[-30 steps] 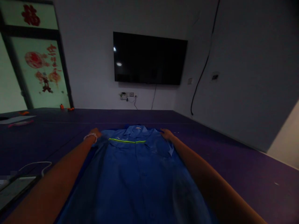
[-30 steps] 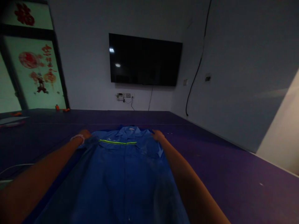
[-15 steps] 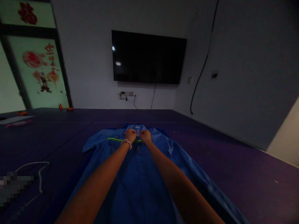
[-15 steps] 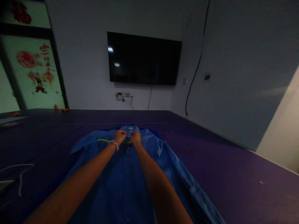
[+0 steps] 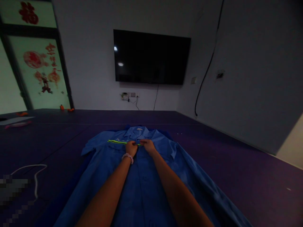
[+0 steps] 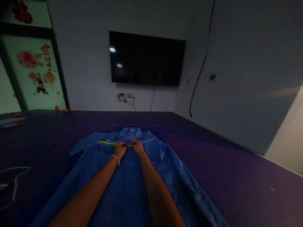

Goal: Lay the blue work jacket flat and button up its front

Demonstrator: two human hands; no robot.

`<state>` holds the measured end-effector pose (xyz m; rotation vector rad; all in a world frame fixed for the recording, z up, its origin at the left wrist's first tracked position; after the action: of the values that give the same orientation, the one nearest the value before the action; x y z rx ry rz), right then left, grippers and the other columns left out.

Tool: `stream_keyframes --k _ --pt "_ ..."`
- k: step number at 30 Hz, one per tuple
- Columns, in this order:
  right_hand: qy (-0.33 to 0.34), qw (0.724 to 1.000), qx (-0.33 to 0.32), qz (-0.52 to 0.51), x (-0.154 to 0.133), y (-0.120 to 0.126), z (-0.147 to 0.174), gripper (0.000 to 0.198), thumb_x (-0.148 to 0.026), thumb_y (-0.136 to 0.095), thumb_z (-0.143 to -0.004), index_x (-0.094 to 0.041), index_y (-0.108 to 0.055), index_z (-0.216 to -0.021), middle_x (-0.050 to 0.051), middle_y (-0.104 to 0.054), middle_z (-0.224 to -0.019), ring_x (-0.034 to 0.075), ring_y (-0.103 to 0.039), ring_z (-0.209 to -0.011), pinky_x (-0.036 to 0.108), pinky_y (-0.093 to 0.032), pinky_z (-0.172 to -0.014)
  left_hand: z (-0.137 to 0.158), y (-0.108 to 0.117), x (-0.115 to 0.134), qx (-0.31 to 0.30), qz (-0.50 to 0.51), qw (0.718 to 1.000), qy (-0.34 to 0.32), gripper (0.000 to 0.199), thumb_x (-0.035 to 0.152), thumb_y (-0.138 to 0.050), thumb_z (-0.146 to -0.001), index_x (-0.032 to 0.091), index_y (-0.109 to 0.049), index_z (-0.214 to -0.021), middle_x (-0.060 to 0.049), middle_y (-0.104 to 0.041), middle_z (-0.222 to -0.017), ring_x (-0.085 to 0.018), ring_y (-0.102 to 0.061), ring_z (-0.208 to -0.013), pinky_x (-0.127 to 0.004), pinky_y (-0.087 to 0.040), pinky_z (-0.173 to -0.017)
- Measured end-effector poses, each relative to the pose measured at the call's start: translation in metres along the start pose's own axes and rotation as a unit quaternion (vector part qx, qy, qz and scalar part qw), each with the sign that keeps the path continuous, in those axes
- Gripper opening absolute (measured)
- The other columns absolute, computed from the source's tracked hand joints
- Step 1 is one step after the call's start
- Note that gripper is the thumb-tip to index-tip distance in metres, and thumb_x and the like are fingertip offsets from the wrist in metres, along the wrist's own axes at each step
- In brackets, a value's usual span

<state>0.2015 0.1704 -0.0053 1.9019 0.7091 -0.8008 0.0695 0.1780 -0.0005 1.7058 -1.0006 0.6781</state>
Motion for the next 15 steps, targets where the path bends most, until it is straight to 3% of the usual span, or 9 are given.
stream_keyframes --k 5,10,15 --pt "0.017 1.0 -0.005 0.015 -0.006 0.001 0.007 0.038 0.002 -0.044 -0.071 -0.017 -0.069 -0.093 0.004 -0.07 -0.093 0.014 -0.065 -0.084 0.023 -0.05 -0.076 -0.001 -0.003 -0.003 -0.034 0.053 0.998 0.002 0.016 0.011 -0.057 -0.066 0.013 -0.068 -0.077 -0.004 -0.068 -0.075 -0.016 -0.061 -0.077 -0.025 -0.044 -0.069" --pt "0.039 0.998 -0.005 0.056 -0.015 0.003 0.01 0.04 0.002 -0.042 -0.071 -0.016 -0.068 -0.096 0.005 -0.069 -0.097 0.015 -0.063 -0.091 0.022 -0.047 -0.082 -0.001 -0.002 -0.002 -0.076 0.133 0.988 0.006 0.029 0.007 -0.056 -0.068 0.013 -0.066 -0.094 -0.005 -0.069 -0.084 -0.013 -0.062 -0.073 -0.022 -0.046 -0.066" --pt "0.036 0.994 0.004 0.107 -0.018 0.006 0.011 0.037 -0.001 -0.045 -0.073 -0.013 -0.067 -0.099 0.008 -0.067 -0.1 0.016 -0.062 -0.094 0.022 -0.046 -0.084 0.001 -0.001 -0.002 -0.095 0.174 0.98 0.023 0.033 0.008 -0.051 -0.074 0.011 -0.062 -0.105 -0.006 -0.069 -0.077 -0.011 -0.061 -0.062 -0.02 -0.047 -0.059"
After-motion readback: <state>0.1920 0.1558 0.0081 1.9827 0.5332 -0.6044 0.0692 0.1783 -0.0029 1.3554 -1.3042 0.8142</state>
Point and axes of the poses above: each hand's wrist, its own z-axis away from the middle knuckle, its own y-axis out of the back of the hand, x = y × z, the point moved 6 cm from there along -z, towards the middle knuckle
